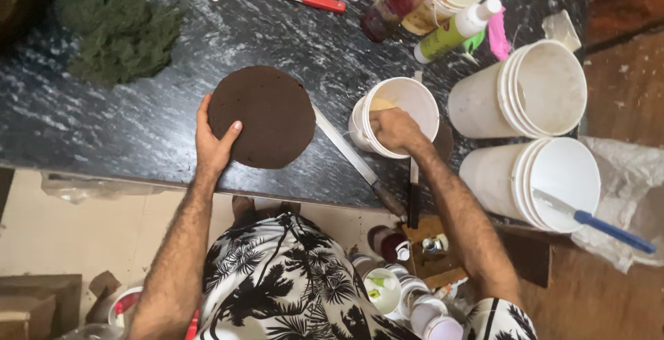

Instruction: The person mixes a beige liquid in a bucket, then pours it onto several dark circular pads on a countertop. They spread the liquid over each pad with their hand and repeat the process across multiple pads.

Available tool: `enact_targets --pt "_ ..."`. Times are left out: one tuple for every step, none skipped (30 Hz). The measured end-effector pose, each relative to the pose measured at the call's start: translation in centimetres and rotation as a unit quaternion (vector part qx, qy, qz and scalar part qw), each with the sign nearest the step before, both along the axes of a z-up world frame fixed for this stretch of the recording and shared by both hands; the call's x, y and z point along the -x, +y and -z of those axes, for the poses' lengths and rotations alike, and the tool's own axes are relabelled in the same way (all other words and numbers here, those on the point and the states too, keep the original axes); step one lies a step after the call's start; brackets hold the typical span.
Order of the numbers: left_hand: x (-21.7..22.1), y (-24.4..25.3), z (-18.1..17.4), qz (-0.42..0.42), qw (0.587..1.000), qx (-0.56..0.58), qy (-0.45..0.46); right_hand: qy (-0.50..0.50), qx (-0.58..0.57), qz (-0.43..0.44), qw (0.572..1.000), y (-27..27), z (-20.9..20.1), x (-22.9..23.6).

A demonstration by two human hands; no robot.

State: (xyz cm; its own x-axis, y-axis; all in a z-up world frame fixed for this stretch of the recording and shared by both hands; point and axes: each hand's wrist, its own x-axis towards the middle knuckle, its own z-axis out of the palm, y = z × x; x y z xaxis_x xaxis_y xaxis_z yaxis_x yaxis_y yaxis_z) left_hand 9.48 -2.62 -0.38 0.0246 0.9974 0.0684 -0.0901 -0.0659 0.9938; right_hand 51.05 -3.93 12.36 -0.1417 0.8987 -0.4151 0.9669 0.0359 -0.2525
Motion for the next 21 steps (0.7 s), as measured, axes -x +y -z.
enact_targets --pt "0.1 0.0 0.0 -0.007 1.000 -0.005 0.016 0.038 -0.055 0.014 0.998 0.1 0.1 -0.2" --pt "0.3 -0.2 0.1 -0.015 0.999 -0.009 0.033 0.078 -0.108 0.027 0.991 0.3 0.2 -0.3" --pt "0.6 -0.5 0.1 -0.012 0.999 -0.015 0.027 0.119 -0.159 0.041 0.979 0.5 0.3 -0.3" --pt "0.5 -0.4 0.2 -0.011 1.000 -0.024 0.017 0.044 -0.125 0.042 0.990 0.9 0.0 -0.7" --pt "0.4 -0.3 0.4 -0.011 0.999 -0.032 0.007 -0.032 -0.093 0.043 0.994 1.1 -0.3 -1.0" --pt "0.1 -0.3 0.6 -0.016 1.000 -0.021 0.013 -0.110 -0.061 0.043 0.991 1.1 -0.7 -1.4" --pt "-0.3 -0.2 0.9 -0.021 1.000 -0.009 0.017 -0.116 -0.036 0.013 0.992 0.9 -1.0 -1.5" --pt "-0.2 0.1 1.2 -0.027 0.999 0.001 0.024 -0.121 -0.011 -0.018 0.992 0.4 -1.0 -1.2" --pt "-0.5 0.6 1.6 -0.034 0.999 -0.012 0.013 -0.126 0.013 -0.049 0.991 0.2 -1.0 -0.8" --pt "-0.2 0.4 2.0 -0.041 0.999 -0.021 0.008 -0.053 0.020 -0.025 0.998 -0.3 -0.8 0.0" --pt "-0.2 -0.2 2.4 -0.048 0.998 -0.029 0.004 0.019 0.030 -0.001 0.999 -0.5 -0.9 0.1" --pt "-0.3 -0.1 2.8 -0.047 0.999 -0.022 -0.006 0.091 0.035 0.029 0.995 -0.3 -1.2 0.1" --pt "-0.4 0.2 3.1 -0.047 0.999 -0.015 -0.017 0.116 0.002 0.058 0.992 -0.1 -1.6 0.1" --pt "-0.2 0.7 3.3 -0.042 0.999 -0.010 -0.028 0.140 -0.033 0.091 0.985 0.2 -2.0 0.0" --pt "0.2 1.2 3.4 -0.045 0.998 0.000 -0.041 0.193 -0.038 0.137 0.971 0.6 -2.5 -0.2" --pt "0.6 1.8 3.5 -0.040 0.998 0.011 -0.054 0.245 -0.043 0.191 0.950 0.3 -2.8 -0.4" --pt "1.4 2.4 3.6 -0.036 0.997 0.022 -0.067 0.218 -0.062 0.215 0.950 0.1 -3.2 -0.7" --pt "2.4 3.3 3.5 -0.069 0.997 0.002 0.028 0.188 -0.082 0.244 0.948 -0.6 -3.9 -1.1" --pt "3.7 4.6 3.3 -0.102 0.987 -0.019 0.123 0.119 -0.122 0.233 0.957 -1.4 -4.3 -1.1" --pt "4.5 6.2 3.1 -0.135 0.967 -0.041 0.211 0.045 -0.162 0.220 0.961 -2.2 -5.2 -1.4" --pt "5.6 8.2 2.9 -0.142 0.970 -0.040 0.196 0.016 -0.218 0.193 0.956 -3.2 -5.9 -1.4"
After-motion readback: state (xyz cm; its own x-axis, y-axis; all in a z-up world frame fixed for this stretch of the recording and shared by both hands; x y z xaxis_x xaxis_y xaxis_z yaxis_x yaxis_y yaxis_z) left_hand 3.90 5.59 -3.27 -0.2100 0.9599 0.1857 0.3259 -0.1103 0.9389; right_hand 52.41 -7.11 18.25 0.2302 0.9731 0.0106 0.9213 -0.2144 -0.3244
